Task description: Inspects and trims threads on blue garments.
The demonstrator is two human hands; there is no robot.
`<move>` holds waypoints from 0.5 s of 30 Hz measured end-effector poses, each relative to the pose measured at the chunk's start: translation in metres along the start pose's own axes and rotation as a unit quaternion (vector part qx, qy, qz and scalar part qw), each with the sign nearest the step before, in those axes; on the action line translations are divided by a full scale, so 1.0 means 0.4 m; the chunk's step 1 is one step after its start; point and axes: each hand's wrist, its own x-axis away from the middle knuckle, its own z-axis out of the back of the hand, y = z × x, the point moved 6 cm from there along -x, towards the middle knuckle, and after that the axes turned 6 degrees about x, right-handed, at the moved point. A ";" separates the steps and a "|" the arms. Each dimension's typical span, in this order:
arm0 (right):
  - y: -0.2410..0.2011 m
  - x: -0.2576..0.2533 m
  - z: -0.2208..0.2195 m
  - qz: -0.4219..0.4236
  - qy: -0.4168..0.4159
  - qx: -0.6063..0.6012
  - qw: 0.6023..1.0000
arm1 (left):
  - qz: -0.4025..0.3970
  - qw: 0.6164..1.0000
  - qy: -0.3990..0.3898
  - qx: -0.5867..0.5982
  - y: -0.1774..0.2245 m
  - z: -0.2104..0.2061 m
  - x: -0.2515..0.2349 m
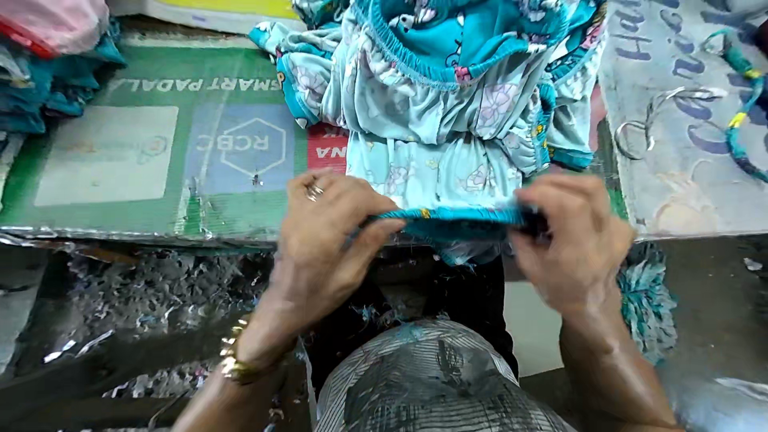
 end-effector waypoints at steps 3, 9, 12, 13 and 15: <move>0.091 -0.051 -0.008 -0.130 -0.045 -0.355 0.925 | 0.094 0.969 0.002 0.230 -0.022 0.033 -0.061; 0.176 -0.044 -0.042 -0.299 0.050 -0.645 0.701 | 0.216 0.851 0.090 0.471 -0.043 0.005 -0.106; 0.223 -0.019 -0.033 -0.336 0.094 -0.654 0.671 | 0.249 0.820 0.122 0.500 -0.061 0.006 -0.117; 0.232 -0.013 -0.030 -0.338 0.098 -0.657 0.666 | 0.252 0.817 0.122 0.504 -0.062 0.006 -0.122; 0.243 -0.007 -0.028 -0.335 0.102 -0.658 0.666 | 0.244 0.817 0.116 0.509 -0.065 0.005 -0.136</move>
